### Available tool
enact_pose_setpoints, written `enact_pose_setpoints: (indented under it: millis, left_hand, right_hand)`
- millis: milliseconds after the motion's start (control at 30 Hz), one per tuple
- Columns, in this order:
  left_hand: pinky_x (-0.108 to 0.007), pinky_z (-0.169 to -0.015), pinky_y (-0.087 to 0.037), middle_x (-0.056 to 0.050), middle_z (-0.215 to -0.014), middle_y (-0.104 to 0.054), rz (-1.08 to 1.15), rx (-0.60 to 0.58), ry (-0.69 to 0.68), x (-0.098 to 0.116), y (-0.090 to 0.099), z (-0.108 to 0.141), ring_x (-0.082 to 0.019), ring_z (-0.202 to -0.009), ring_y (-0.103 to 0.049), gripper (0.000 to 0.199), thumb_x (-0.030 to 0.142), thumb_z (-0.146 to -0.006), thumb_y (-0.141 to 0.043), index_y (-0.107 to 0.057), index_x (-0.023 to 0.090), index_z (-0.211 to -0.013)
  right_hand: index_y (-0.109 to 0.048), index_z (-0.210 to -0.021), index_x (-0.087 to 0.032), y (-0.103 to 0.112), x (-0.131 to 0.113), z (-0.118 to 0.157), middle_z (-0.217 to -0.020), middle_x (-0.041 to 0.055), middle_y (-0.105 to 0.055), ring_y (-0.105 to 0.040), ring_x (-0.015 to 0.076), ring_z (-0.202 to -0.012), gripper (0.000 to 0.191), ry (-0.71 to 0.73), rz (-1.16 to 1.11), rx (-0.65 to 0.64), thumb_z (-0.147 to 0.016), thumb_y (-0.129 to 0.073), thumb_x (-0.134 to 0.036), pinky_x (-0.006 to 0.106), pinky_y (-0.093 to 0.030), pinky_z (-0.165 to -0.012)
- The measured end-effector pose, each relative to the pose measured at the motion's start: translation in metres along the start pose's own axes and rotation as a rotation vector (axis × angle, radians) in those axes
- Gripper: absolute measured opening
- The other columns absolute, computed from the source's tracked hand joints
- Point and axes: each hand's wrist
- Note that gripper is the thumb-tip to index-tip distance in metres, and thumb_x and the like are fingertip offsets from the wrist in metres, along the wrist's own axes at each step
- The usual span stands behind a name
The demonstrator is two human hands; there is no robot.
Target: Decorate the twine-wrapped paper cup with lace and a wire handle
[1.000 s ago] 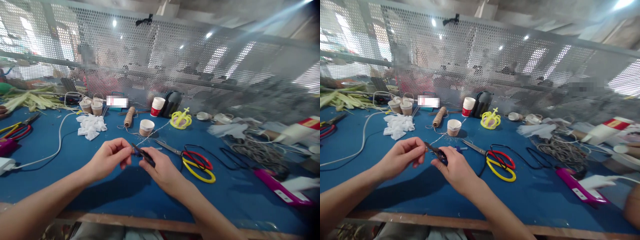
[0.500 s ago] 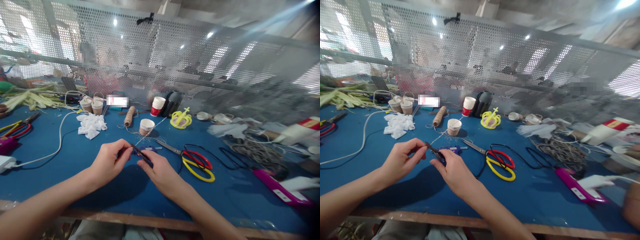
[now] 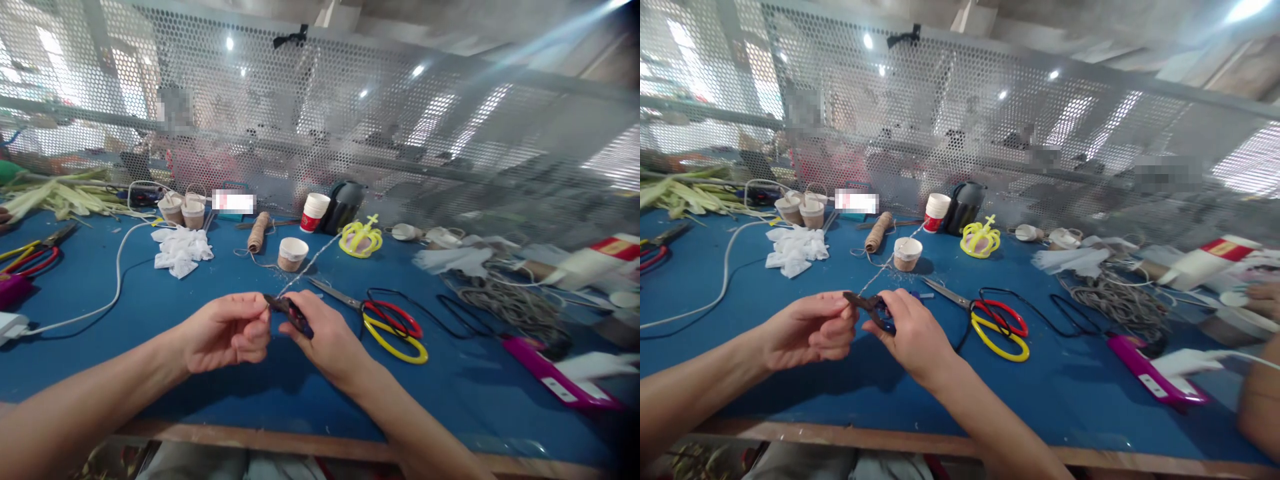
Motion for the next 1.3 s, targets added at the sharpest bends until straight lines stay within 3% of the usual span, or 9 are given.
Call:
enact_pose_setpoints:
  millis: [100, 267, 367, 467, 633, 800, 933, 1133, 1300]
  left_hand:
    - [-0.018, -0.042, -0.023, 0.007, -0.047, -0.035, -0.106, 0.045, -0.096, -0.002, -0.001, 0.000, -0.003, -0.038, -0.025, 0.019, 0.028, -0.077, -0.051, -0.044, 0.016, -0.064]
    - [-0.020, -0.051, -0.031, 0.002, -0.056, -0.047, -1.067, 0.495, -0.572, -0.002, -0.002, 0.003, -0.008, -0.052, -0.039, 0.017, 0.025, -0.080, -0.046, -0.048, 0.017, -0.066]
    - [-0.021, -0.054, -0.033, 0.001, -0.060, -0.049, -1.453, 0.525, -0.753, -0.005, 0.000, 0.004, -0.009, -0.055, -0.042, 0.015, 0.020, -0.081, -0.043, -0.048, 0.018, -0.066]
    - [-0.021, -0.054, -0.033, 0.000, -0.062, -0.051, -1.548, 0.518, -0.808, -0.007, 0.001, 0.003, -0.009, -0.056, -0.043, 0.016, 0.019, -0.081, -0.042, -0.049, 0.018, -0.067]
    - [-0.021, -0.049, -0.032, 0.002, -0.055, -0.050, -0.991, 0.465, -0.482, -0.003, -0.003, 0.003, -0.008, -0.049, -0.041, 0.018, 0.028, -0.080, -0.047, -0.049, 0.016, -0.066]
    - [-0.018, -0.041, -0.024, 0.007, -0.044, -0.039, -0.033, 0.026, -0.028, 0.001, -0.004, 0.002, -0.002, -0.036, -0.025, 0.017, 0.026, -0.075, -0.053, -0.048, 0.014, -0.065]
    - [-0.017, -0.042, -0.024, 0.006, -0.047, -0.038, 0.058, -0.042, 0.008, 0.000, -0.003, 0.001, -0.002, -0.037, -0.025, 0.017, 0.025, -0.074, -0.055, -0.047, 0.014, -0.064]
    - [-0.020, -0.049, -0.031, 0.003, -0.054, -0.047, -0.969, 0.450, -0.542, -0.003, -0.004, 0.003, -0.007, -0.050, -0.039, 0.017, 0.025, -0.080, -0.047, -0.048, 0.016, -0.065]
    - [-0.019, -0.051, -0.034, 0.003, -0.057, -0.048, -1.442, 0.566, -0.746, -0.006, -0.002, 0.002, -0.007, -0.052, -0.042, 0.015, 0.019, -0.081, -0.044, -0.048, 0.016, -0.067]
  right_hand:
    - [-0.052, -0.102, -0.010, 0.002, 0.001, -0.002, -0.089, 0.0143, -0.059, -0.056, 0.0224, -0.082, 0.046, 0.014, -0.021, -0.002, -0.084, -0.035, -0.050, 0.036, -0.047, -0.073]
    - [-0.052, -0.104, -0.014, 0.003, -0.009, -0.006, -0.088, 0.0090, -0.059, -0.056, 0.0185, -0.080, 0.032, -0.141, -0.137, -0.144, -0.085, -0.042, -0.039, 0.032, -0.047, -0.072]
    - [-0.054, -0.101, -0.013, 0.002, -0.013, -0.005, -0.091, 0.0107, -0.061, -0.056, 0.0206, -0.085, 0.030, -0.176, -0.159, -0.135, -0.085, -0.043, -0.036, 0.035, -0.046, -0.075]
    - [-0.055, -0.099, -0.013, -0.001, -0.013, -0.004, -0.095, 0.0119, -0.062, -0.057, 0.0220, -0.089, 0.031, -0.187, -0.158, -0.119, -0.085, -0.042, -0.037, 0.036, -0.045, -0.077]
    - [-0.055, -0.099, -0.012, -0.004, -0.007, -0.001, -0.092, 0.0134, -0.063, -0.058, 0.0230, -0.085, 0.038, -0.140, -0.068, -0.047, -0.085, -0.038, -0.043, 0.037, -0.047, -0.075]
    - [-0.053, -0.101, -0.013, 0.000, 0.000, 0.001, -0.085, 0.0127, -0.061, -0.059, 0.0218, -0.081, 0.046, 0.035, 0.017, 0.025, -0.085, -0.031, -0.049, 0.033, -0.048, -0.071]
    - [-0.052, -0.103, -0.013, 0.003, 0.001, -0.001, -0.088, 0.0133, -0.060, -0.057, 0.0229, -0.085, 0.047, 0.049, 0.008, 0.004, -0.084, -0.032, -0.051, 0.035, -0.048, -0.074]
    - [-0.053, -0.105, -0.013, 0.004, -0.010, -0.005, -0.093, 0.0102, -0.061, -0.056, 0.0194, -0.086, 0.036, -0.147, -0.195, -0.153, -0.086, -0.040, -0.040, 0.034, -0.045, -0.078]
    - [-0.053, -0.105, -0.012, 0.001, -0.014, -0.004, -0.097, 0.0119, -0.060, -0.055, 0.0217, -0.091, 0.036, -0.231, -0.207, -0.160, -0.084, -0.042, -0.039, 0.037, -0.043, -0.080]
Point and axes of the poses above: each hand's wrist, its own z-axis away from the middle knuckle, its own y-axis out of the back of the hand, x = y × z
